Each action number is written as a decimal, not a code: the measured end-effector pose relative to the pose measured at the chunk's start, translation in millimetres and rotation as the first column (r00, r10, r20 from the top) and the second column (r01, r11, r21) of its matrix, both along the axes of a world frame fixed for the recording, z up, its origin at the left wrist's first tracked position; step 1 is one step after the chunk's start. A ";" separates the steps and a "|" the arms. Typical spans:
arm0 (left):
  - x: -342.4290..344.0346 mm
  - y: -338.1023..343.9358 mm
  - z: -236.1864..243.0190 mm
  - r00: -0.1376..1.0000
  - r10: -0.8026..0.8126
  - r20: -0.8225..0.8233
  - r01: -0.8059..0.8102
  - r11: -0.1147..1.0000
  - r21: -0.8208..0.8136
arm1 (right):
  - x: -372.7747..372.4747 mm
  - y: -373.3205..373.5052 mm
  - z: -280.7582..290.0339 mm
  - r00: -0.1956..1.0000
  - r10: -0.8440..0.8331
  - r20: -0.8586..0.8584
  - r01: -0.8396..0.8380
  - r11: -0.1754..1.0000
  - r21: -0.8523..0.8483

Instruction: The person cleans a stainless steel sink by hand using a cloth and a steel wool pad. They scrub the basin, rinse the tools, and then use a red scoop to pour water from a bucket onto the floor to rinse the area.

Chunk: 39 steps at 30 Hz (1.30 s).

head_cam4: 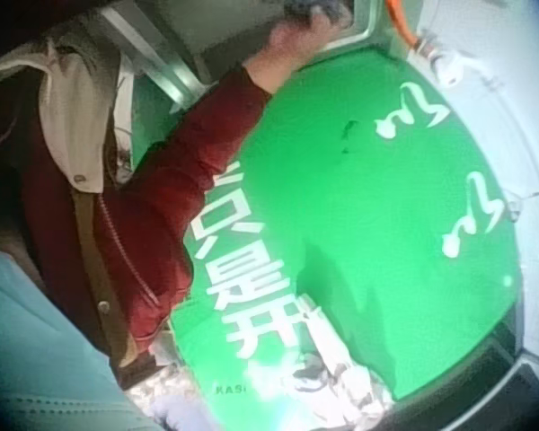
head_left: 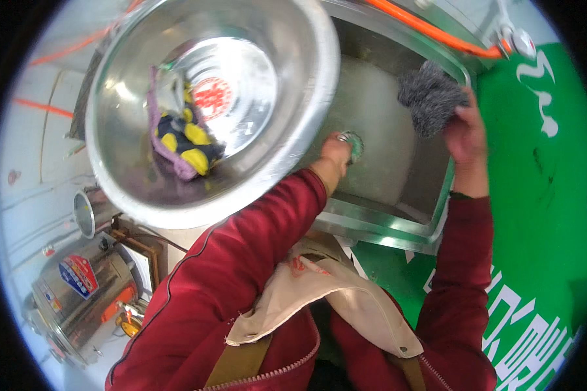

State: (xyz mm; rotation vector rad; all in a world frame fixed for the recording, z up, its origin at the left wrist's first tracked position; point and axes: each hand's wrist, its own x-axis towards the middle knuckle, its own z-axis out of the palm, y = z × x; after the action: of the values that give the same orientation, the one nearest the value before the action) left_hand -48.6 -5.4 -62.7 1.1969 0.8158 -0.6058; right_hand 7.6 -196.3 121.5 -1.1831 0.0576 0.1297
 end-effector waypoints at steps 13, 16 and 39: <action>48.2 5.0 -104.0 0.981 0.156 -0.117 -0.166 0.983 -0.082 | 10.9 -13.5 -228.2 0.966 0.160 -0.204 -0.251 0.369 -0.895; 48.6 2.9 -110.2 0.991 0.076 -0.108 -0.089 0.989 -0.119 | -0.5 32.0 -242.4 0.925 0.335 0.177 0.006 0.453 -0.891; 69.3 -38.8 -62.8 0.996 0.088 -0.014 -0.087 0.912 -0.400 | 29.2 43.7 -232.1 0.886 -0.300 -0.354 -0.276 0.273 -0.922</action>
State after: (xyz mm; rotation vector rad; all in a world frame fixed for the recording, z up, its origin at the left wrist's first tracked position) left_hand 20.6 -44.2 -125.5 0.7814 0.6956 -0.6593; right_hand 36.8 -152.5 -110.7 -2.4259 0.6931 0.4177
